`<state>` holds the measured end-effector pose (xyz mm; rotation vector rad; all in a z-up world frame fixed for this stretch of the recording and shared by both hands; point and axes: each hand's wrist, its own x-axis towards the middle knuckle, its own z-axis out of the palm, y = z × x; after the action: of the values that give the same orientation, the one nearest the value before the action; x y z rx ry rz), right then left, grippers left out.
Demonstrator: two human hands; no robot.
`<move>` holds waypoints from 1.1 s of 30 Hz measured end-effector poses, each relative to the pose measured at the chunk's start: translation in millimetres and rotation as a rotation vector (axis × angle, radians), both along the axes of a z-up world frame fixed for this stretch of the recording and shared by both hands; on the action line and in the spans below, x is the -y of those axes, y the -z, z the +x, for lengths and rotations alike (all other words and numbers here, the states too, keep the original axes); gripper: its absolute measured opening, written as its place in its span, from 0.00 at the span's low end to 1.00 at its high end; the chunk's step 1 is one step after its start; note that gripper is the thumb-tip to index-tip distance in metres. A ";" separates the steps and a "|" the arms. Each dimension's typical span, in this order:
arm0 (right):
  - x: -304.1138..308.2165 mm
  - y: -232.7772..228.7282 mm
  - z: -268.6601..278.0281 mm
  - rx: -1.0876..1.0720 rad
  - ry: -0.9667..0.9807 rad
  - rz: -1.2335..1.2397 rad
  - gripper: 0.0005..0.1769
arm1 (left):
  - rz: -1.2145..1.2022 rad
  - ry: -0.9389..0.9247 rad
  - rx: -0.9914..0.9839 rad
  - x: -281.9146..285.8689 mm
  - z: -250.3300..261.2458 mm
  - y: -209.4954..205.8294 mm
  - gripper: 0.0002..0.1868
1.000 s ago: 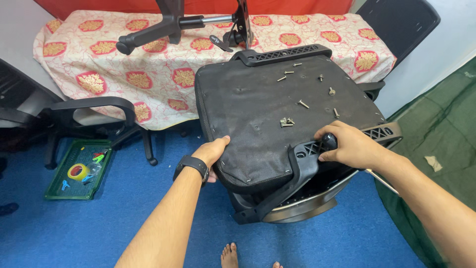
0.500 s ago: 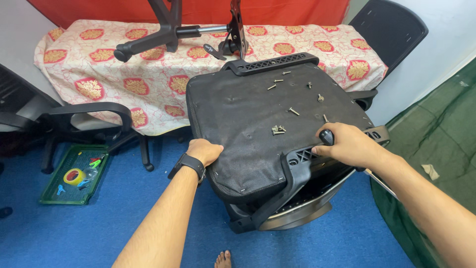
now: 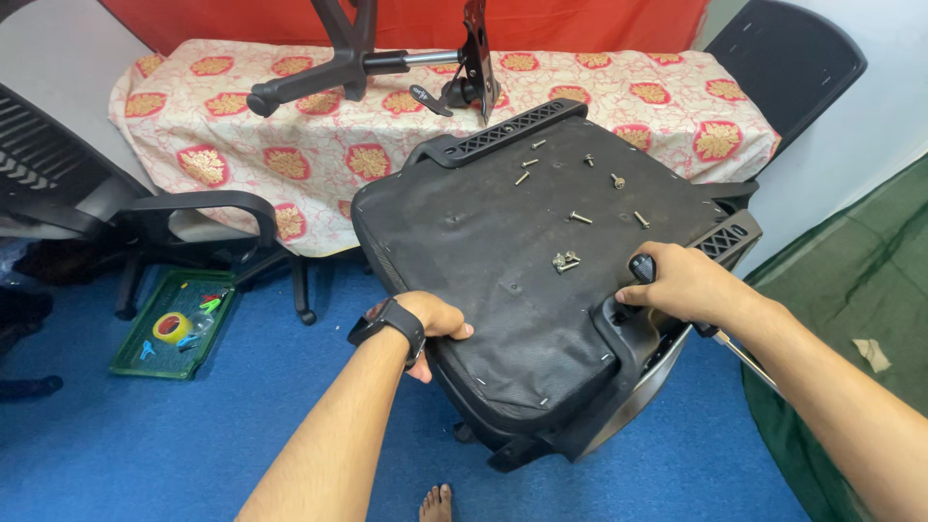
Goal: The person assembles an office chair by screwing the armrests to the seat base and then attaching the gas lift cylinder to the seat. They use a screwdriver to tighten multiple screws and align the components.
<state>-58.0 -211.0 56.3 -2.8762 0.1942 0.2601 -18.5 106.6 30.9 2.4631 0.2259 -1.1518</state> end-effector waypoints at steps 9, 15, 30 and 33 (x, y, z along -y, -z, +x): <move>4.4 1.7 11.0 0.085 -0.033 0.025 0.40 | -0.091 0.293 -0.156 32.3 14.8 12.4 0.40; 5.9 -4.0 9.1 0.062 -0.007 0.012 0.35 | -0.181 0.327 0.481 55.8 41.0 12.7 0.26; -47.9 -2.6 33.7 -0.036 0.350 0.271 0.18 | -0.463 0.409 0.900 59.2 108.1 41.9 0.07; -62.8 -4.2 50.9 0.035 0.324 0.172 0.29 | -0.488 0.427 0.951 54.3 135.4 43.7 0.07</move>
<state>-7.1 -148.2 60.5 -2.6246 0.5934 0.1555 116.9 52.2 -12.8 2.3445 -0.7796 -0.0252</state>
